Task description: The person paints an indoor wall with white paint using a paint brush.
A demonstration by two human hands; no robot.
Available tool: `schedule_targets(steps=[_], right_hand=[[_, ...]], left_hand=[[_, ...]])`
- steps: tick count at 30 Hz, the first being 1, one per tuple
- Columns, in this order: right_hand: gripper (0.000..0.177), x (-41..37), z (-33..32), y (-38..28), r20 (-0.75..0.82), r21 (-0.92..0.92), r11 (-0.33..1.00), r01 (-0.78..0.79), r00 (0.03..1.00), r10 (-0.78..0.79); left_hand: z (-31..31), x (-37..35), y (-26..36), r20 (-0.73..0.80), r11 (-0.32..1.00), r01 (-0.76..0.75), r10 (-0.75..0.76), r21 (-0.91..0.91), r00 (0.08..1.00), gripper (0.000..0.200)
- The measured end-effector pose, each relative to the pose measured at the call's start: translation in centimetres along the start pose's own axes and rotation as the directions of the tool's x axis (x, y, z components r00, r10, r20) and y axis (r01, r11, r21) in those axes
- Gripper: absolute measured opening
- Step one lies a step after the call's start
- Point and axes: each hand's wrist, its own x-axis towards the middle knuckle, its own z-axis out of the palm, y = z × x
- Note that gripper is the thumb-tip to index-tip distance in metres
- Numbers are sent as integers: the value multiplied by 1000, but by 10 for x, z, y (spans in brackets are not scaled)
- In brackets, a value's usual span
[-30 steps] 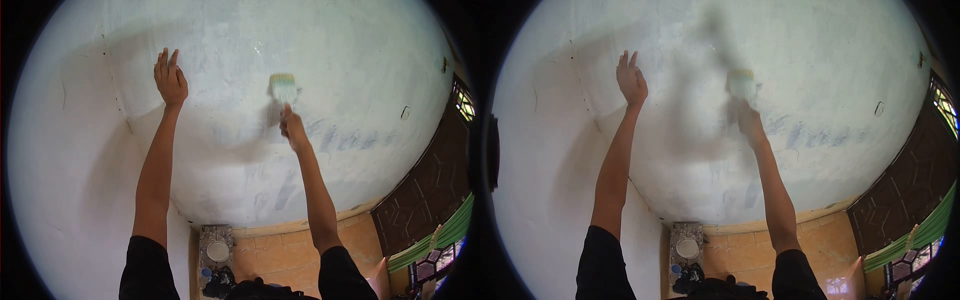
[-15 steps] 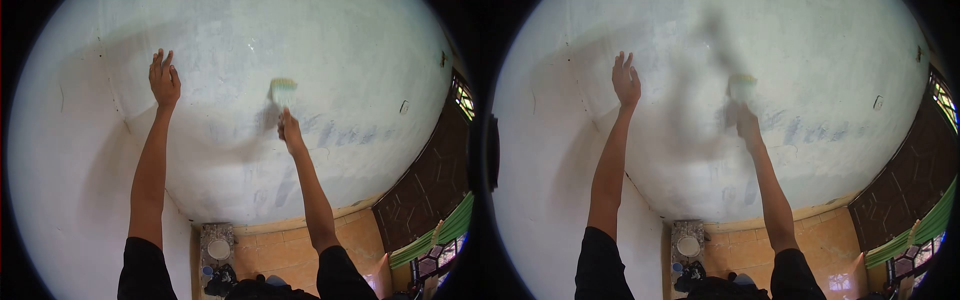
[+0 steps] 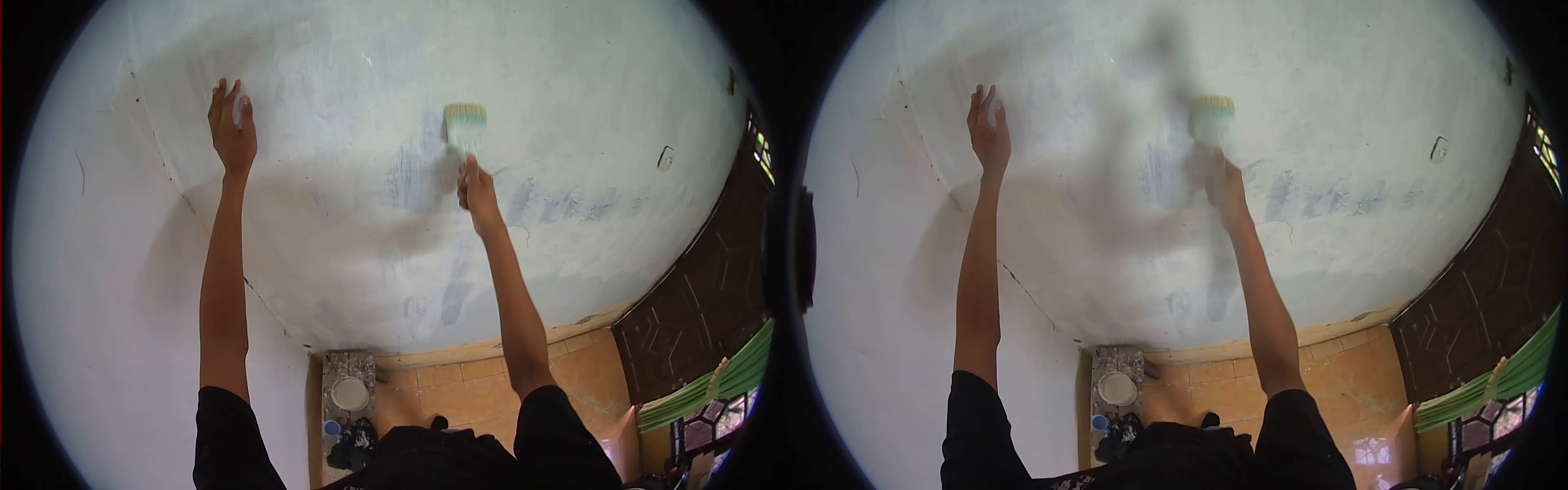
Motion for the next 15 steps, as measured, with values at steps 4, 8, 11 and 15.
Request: schedule_targets(steps=[4,8,11,15], right_hand=[[44,-17,-7,-14,25,70,997,21,999,-23],[43,22,-18,-77,138,116,974,197,967,-212],[44,46,-24,-56,101,37,979,199,974,-202],[43,3,-41,36,88,6,996,85,992,-86]], left_hand=[[-25,-29,42,73,933,212,-199,-292,977,34],[-46,-103,110,281,786,465,-376,-408,883,30],[-65,-179,168,524,684,669,-471,-292,710,23],[-98,-279,242,780,419,887,-483,-193,398,17]])
